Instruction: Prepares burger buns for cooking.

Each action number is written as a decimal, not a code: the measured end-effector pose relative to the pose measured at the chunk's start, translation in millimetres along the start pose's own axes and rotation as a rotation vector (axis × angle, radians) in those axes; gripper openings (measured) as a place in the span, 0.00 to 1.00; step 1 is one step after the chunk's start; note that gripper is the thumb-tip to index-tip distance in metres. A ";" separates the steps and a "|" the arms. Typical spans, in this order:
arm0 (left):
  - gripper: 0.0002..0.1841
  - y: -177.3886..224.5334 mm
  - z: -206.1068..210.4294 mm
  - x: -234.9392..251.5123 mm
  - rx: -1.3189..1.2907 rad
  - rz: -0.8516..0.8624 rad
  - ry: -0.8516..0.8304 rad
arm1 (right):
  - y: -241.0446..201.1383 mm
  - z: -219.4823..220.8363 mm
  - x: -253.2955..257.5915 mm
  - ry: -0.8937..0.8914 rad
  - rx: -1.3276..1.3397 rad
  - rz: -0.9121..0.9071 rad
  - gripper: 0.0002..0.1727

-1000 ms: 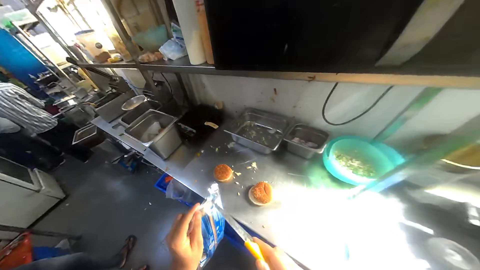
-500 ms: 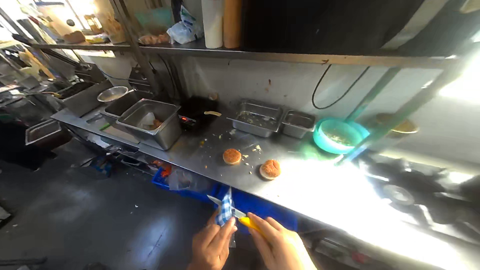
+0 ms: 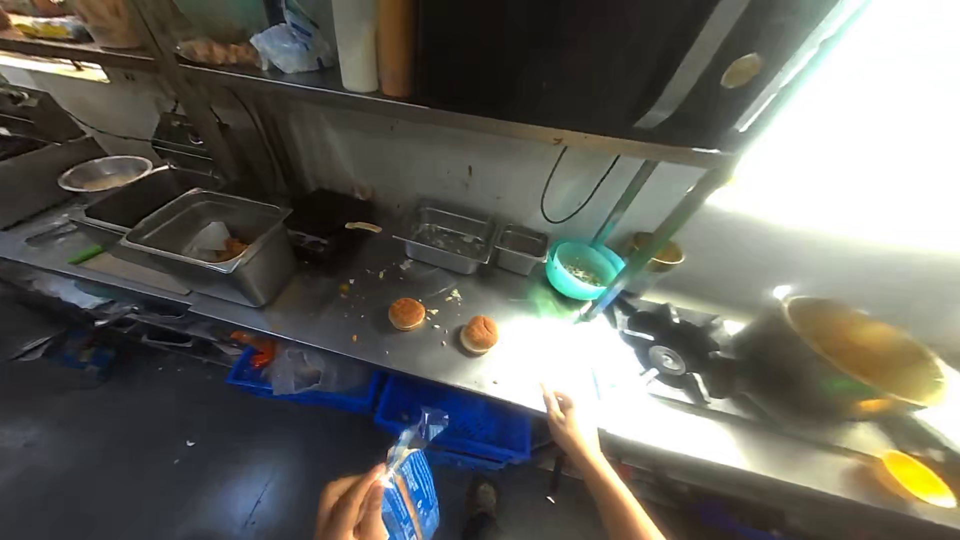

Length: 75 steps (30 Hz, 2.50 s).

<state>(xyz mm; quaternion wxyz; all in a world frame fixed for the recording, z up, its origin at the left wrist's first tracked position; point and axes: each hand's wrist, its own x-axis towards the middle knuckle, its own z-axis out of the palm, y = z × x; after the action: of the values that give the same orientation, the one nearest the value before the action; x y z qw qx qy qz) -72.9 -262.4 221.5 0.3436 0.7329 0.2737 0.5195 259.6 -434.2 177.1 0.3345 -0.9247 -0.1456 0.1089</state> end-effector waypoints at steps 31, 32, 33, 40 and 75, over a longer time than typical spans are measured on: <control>0.08 56.5 177.8 87.4 0.117 -0.472 0.325 | -83.8 -6.4 35.5 -0.265 0.648 -1.513 0.05; 0.08 52.3 170.2 94.8 0.105 -0.484 0.372 | -77.6 -9.5 32.9 -0.316 0.663 -1.525 0.05; 0.08 48.5 162.7 101.4 0.111 -0.482 0.399 | -70.1 -13.6 32.4 -0.375 0.674 -1.527 0.05; 0.09 18.9 129.5 123.9 0.184 -0.536 0.448 | -41.5 -18.5 56.4 -0.619 0.581 -1.263 0.09; 0.08 -178.7 -23.6 231.0 -0.240 -0.450 0.045 | -314.0 217.8 30.7 -0.013 0.286 -1.084 0.15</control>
<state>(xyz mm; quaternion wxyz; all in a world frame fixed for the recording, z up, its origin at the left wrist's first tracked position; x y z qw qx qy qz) -31.5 27.6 218.4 0.5291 0.5957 0.3739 0.4747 161.6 -65.4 214.3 0.4639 -0.6624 -0.5858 -0.0541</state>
